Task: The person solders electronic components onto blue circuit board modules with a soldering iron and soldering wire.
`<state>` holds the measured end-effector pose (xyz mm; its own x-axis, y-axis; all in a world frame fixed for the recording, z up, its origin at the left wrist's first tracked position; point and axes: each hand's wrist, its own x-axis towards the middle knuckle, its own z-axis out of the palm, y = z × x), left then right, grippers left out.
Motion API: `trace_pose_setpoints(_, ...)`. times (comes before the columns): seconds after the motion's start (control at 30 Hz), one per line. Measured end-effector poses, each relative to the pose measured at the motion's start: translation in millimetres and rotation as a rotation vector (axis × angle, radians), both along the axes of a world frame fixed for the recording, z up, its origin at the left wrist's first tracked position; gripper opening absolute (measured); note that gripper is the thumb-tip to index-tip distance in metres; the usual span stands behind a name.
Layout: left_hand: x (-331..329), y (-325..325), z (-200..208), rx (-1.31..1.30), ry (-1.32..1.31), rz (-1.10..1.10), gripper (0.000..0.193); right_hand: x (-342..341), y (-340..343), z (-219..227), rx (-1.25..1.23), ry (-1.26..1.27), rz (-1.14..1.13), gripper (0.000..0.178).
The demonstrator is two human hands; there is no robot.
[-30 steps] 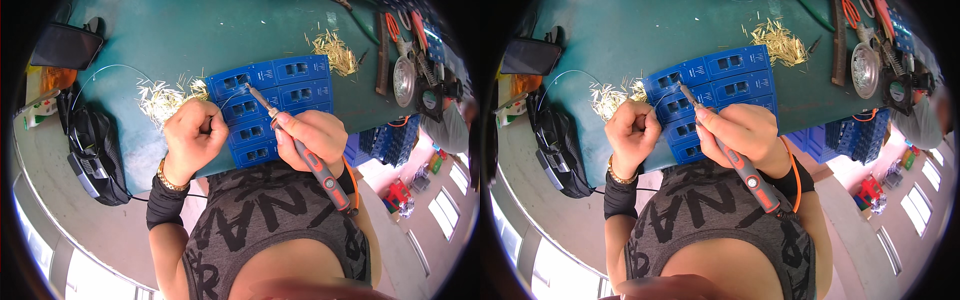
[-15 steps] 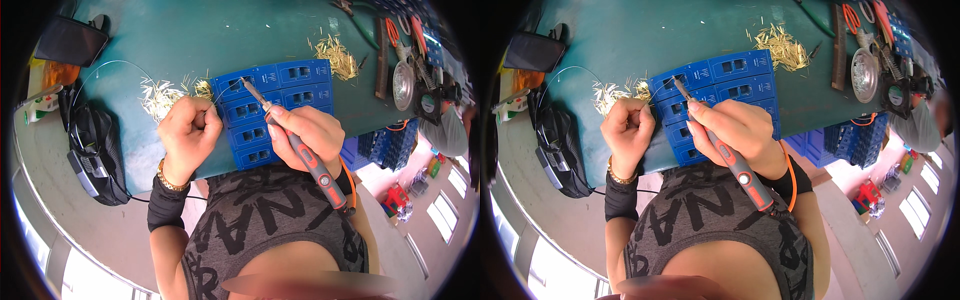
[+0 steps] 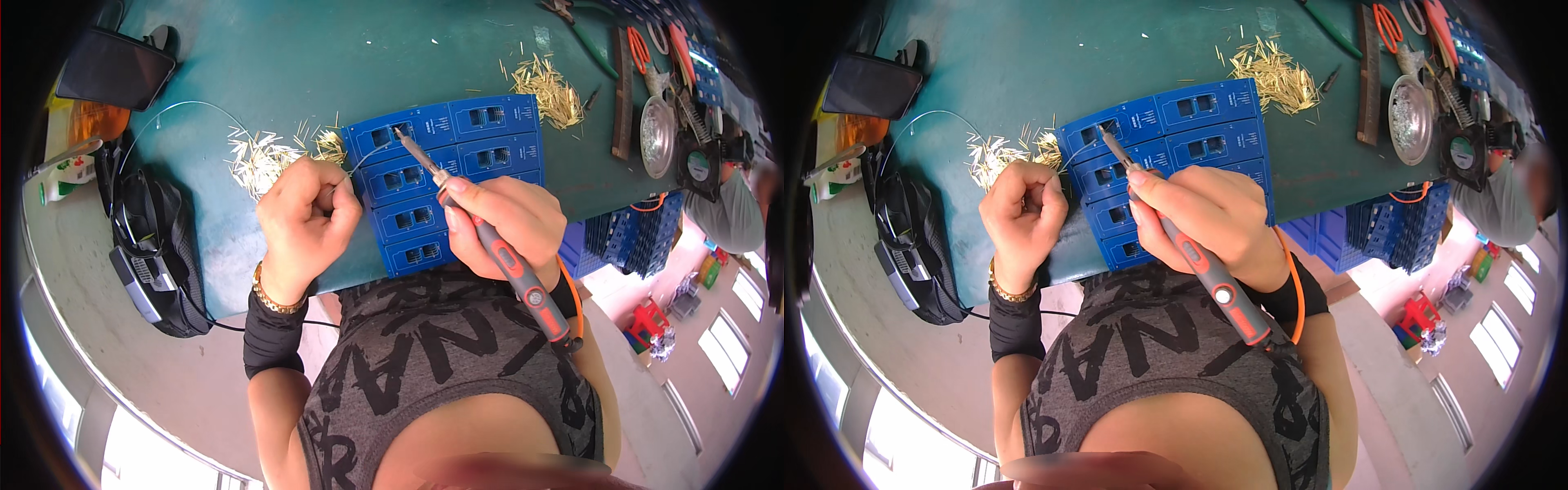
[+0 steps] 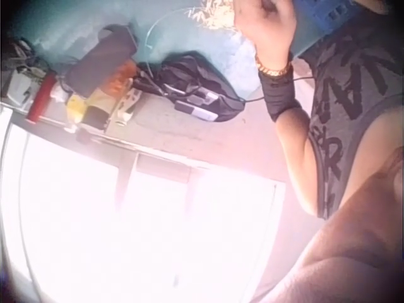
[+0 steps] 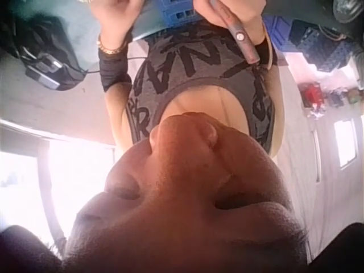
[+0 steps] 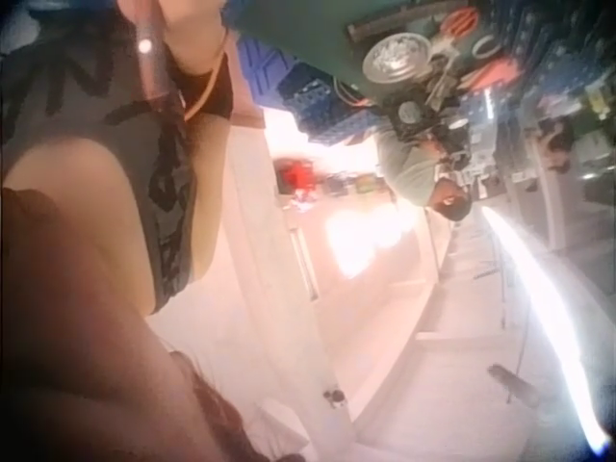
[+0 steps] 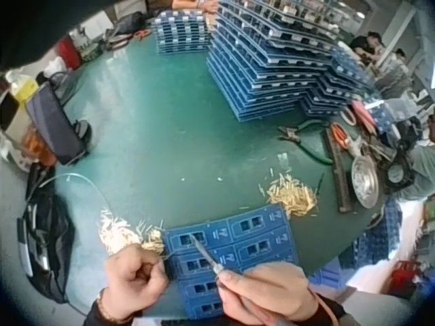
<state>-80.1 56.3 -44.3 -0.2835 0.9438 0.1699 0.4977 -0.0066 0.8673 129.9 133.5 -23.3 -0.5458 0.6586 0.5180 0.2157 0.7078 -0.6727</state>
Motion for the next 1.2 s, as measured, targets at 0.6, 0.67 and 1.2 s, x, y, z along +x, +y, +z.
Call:
trace_pose_setpoints(0.6,5,-1,2,-0.016,0.05,-0.034,0.012,-1,-6,4,0.04,-0.047,0.078,0.029)
trace_pose_setpoints(0.67,5,1,1,0.027,0.104,-0.016,0.012,3,-2,5,0.053,-0.031,0.052,0.03)
trace_pose_setpoints(1.2,54,31,26,0.308,0.279,-0.406,0.025,87,8,-3,0.17,0.042,-0.27,0.024)
